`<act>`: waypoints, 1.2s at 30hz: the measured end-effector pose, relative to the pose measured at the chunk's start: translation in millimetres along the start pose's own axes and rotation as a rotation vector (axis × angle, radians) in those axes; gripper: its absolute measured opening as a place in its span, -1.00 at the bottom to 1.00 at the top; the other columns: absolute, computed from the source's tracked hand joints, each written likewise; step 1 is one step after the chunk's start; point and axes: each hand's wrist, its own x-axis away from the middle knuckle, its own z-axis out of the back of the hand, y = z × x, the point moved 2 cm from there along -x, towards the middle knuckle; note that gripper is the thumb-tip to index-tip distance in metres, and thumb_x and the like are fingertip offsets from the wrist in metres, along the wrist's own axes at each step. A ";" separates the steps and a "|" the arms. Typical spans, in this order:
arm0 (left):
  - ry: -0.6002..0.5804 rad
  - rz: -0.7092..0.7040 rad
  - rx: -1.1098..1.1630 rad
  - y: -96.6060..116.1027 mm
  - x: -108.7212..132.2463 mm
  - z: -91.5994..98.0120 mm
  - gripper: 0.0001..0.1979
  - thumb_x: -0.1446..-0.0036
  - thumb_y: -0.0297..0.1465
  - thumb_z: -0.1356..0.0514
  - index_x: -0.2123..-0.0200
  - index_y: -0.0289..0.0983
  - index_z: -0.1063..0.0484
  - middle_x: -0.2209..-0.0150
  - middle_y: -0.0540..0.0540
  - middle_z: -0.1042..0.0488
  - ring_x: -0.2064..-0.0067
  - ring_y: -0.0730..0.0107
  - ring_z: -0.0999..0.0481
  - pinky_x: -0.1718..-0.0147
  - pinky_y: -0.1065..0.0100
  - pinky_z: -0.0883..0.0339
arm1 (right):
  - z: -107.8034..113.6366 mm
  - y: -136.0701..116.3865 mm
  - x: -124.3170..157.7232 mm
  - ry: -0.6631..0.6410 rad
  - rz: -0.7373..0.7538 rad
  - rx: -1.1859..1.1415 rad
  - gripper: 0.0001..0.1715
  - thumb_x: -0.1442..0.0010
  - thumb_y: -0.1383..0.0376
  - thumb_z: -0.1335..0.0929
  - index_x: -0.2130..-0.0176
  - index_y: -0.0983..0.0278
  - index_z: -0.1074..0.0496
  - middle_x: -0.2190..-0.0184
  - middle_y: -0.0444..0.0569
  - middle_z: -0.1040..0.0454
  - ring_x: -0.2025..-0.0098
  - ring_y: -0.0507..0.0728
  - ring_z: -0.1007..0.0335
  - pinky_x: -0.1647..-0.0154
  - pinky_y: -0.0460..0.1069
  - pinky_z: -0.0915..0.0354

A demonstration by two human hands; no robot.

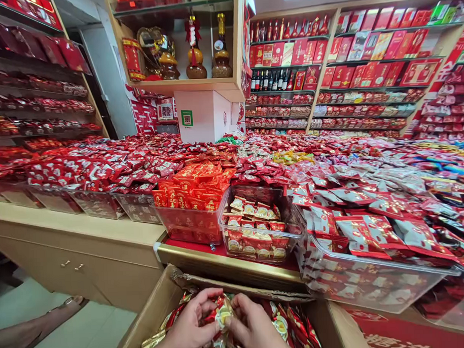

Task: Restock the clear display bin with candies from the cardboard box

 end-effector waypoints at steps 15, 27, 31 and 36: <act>-0.073 0.260 0.446 33.9 1.3 -5.9 -0.60 -0.01 -0.05 0.00 0.32 -0.29 -0.28 0.44 -0.04 -0.43 0.47 0.44 -0.43 0.55 0.49 -0.17 | 25.0 -34.4 7.5 0.230 0.070 -0.237 -0.72 0.04 0.12 -0.32 0.46 0.27 -0.21 0.58 -0.14 -0.36 0.53 0.00 -0.32 0.49 -0.08 -0.25; 0.105 -0.032 0.314 27.8 -4.2 -5.3 -0.60 0.17 -0.43 -0.27 0.22 -0.29 -0.21 0.37 -0.02 -0.43 0.35 0.43 -0.42 0.33 0.39 -0.27 | 16.1 -28.0 5.3 0.216 -0.013 -0.366 -0.69 0.07 0.19 -0.35 0.31 0.27 -0.25 0.51 -0.14 -0.34 0.49 0.00 -0.28 0.46 -0.07 -0.27; 0.091 0.070 0.361 26.7 -1.9 -6.8 -0.65 0.06 -0.31 -0.20 0.19 -0.27 -0.22 0.30 -0.04 -0.40 0.34 0.44 -0.42 0.41 0.43 -0.27 | 21.6 -31.0 8.8 0.335 0.164 0.005 -0.88 -0.02 0.25 -0.29 0.44 0.27 -0.28 0.55 -0.14 -0.31 0.50 -0.01 -0.23 0.47 -0.09 -0.21; -0.002 0.195 0.533 21.7 2.4 -4.5 -0.71 0.01 -0.31 -0.16 0.20 -0.26 -0.22 0.34 -0.03 -0.40 0.37 0.49 -0.42 0.43 0.47 -0.23 | 15.2 -51.2 18.3 0.158 0.490 0.468 -0.84 -0.06 0.41 -0.21 0.35 0.22 -0.34 0.35 -0.05 -0.36 0.26 0.05 -0.24 0.24 -0.03 -0.20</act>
